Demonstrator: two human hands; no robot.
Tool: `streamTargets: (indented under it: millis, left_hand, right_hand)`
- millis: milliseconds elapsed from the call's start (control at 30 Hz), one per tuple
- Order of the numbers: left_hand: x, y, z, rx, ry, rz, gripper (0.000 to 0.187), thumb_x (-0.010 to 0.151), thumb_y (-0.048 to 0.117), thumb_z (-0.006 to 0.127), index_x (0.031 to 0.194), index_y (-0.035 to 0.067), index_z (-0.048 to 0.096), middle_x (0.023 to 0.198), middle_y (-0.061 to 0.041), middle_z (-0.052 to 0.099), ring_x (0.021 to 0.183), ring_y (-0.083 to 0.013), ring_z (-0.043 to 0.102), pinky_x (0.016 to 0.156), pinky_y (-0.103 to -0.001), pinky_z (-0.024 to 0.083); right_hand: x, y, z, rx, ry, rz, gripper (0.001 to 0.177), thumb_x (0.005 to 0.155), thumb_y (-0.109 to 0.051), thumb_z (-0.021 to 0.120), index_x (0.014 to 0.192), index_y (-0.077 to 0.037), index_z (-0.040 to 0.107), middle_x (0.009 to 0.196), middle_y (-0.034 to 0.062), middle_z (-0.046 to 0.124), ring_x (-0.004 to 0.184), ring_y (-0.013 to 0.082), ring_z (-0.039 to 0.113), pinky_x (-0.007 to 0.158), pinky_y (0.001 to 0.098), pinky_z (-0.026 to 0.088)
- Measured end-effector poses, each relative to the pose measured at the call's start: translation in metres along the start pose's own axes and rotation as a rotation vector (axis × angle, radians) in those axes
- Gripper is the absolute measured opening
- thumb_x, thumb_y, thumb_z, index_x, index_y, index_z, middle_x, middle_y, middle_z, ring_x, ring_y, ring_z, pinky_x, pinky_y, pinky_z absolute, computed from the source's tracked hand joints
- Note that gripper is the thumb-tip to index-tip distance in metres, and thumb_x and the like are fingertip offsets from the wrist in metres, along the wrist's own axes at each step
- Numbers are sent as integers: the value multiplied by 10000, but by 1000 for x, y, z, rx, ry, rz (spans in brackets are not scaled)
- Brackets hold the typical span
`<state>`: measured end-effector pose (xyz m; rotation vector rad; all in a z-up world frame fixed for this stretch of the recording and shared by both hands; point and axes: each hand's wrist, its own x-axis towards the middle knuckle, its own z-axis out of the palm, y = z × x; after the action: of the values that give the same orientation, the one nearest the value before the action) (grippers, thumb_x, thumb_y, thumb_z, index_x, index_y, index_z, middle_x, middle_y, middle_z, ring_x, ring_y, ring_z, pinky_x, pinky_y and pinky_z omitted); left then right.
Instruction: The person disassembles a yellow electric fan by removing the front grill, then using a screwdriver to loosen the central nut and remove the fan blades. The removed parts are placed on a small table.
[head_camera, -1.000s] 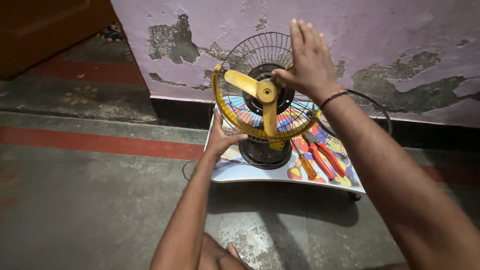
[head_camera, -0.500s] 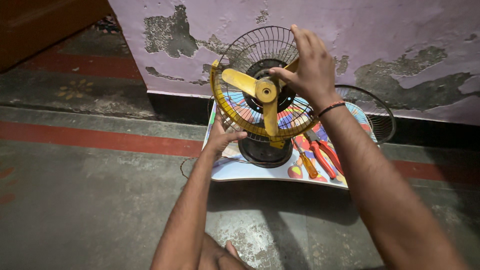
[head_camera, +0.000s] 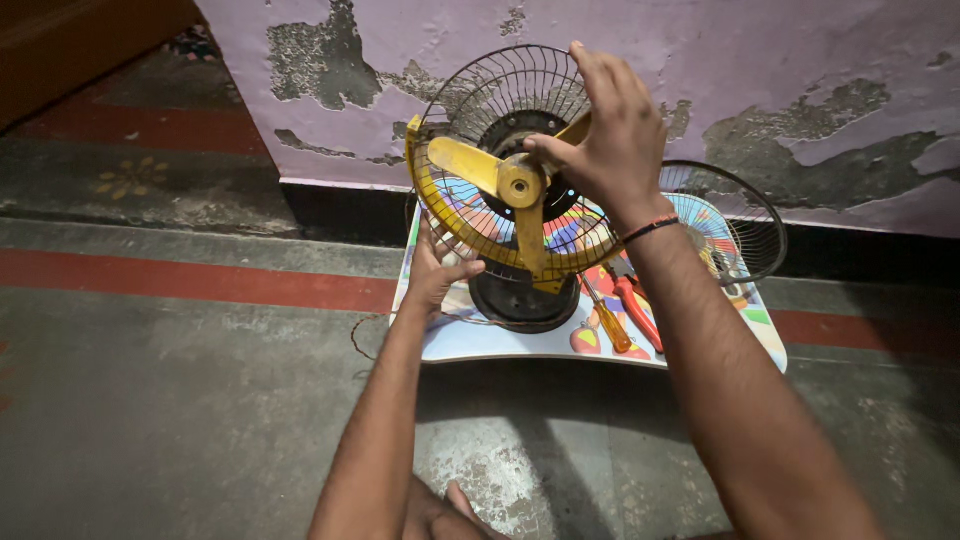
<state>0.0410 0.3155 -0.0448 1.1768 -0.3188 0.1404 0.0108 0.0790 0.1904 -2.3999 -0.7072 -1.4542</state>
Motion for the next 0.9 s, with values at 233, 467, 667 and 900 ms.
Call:
streamTargets:
  millis: [233,467,667,900]
  left_hand:
    - [17,-8,-10,-71,-130,-34,1518,538,-96,872,1639,355,-71,1587,-51,381,1427,-270,433,1088,-456,475]
    - [24,-26,-12,-152,-133,7,1419,542,-118,879,1665,251,94,1570,-97,414,1434,-307,447,1164,-470,445]
    - [34,-33,-8,-85,-39,15,1382,525,-44,916,1619,203,109,1535,-99,418,1423,-295,444,1141,-466,467]
    - [32,-41,4,-9,59,98,1325,590,-28,922,1615,191,111,1523,-145,448,1386,-317,511,1144,-442,497]
  right_hand:
    - [-2,0,-5,-2,-7,15,1013,677,-462,1018,1478,-63,544,1300,125,633,1150,330,644,955,441,531]
    - [-4,-11,-9,-25,10,10,1015,681,-412,1013,1495,-70,514,1318,123,621,1167,341,630,965,446,528]
    - [-5,-29,-18,-36,13,29,1013,675,-363,1014,1501,-76,503,1328,121,604,1176,346,613,986,461,506]
    - [-11,-53,-24,-36,59,18,996,669,-272,997,1505,-86,488,1407,89,575,1309,315,569,1100,461,461]
